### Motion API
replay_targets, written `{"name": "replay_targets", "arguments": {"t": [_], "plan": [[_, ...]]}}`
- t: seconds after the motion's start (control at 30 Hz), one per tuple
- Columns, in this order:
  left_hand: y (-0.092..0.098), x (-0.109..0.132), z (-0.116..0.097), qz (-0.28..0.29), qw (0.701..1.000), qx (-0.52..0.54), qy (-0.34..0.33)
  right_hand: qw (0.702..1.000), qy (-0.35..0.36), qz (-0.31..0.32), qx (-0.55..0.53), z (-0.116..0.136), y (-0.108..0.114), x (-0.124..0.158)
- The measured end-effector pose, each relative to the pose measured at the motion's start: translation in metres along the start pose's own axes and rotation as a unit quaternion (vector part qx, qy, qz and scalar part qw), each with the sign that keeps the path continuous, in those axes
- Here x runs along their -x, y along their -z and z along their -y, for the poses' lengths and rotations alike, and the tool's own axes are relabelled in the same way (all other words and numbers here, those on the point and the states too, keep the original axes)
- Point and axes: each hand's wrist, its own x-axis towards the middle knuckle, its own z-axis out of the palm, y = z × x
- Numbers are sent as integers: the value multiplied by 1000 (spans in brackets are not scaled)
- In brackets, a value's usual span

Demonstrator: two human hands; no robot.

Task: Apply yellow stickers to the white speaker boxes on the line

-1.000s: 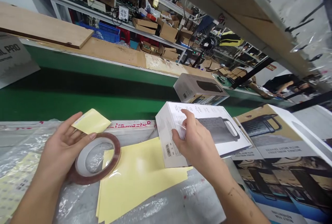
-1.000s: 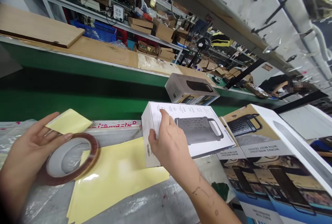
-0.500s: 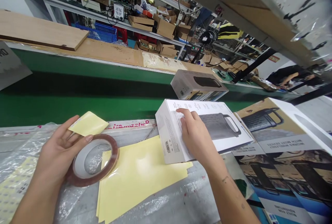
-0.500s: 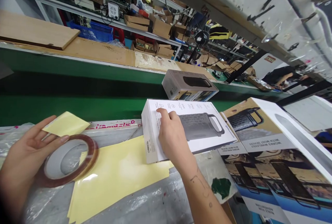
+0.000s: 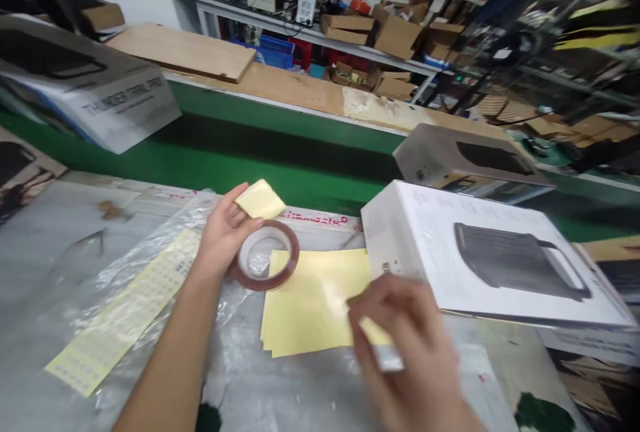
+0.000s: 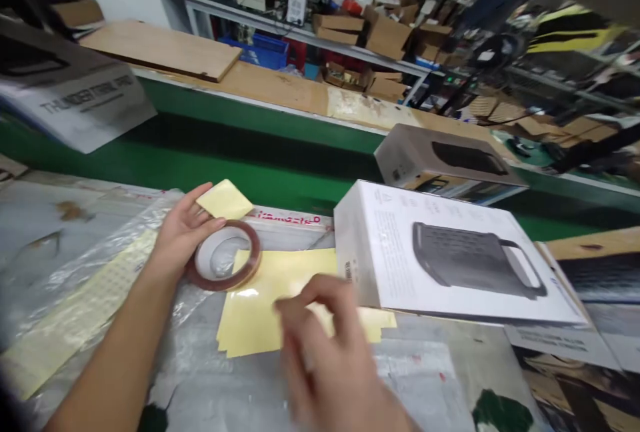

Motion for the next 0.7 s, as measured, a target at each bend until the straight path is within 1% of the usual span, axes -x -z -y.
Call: {"name": "replay_targets", "arguments": {"t": [0.07,0.1,0.17,0.23,0.37,0.5,0.7], "plan": [[2,-1,1,7,1000,10,-8,994,-22,74,-76,13,-30,19],[3,-1,1,8,1000,14,-13,991,-47,87,-86,15,-44,25],[7,-2,0,1,999,26,-30,991,-80,75,-81,11,-67,32],[10,-3,0,-9,998,39,-46,991,-77,75,-76,8,-80,34],[10,-2,0,-3,998,47,-35,994,-37,90,-41,15,-86,33],[8,-1,2,-4,999,44,-29,996,-9,88,5,25,-92,29],[7,-1,4,6,998,30,-47,995,-7,74,60,32,-104,28]]}}
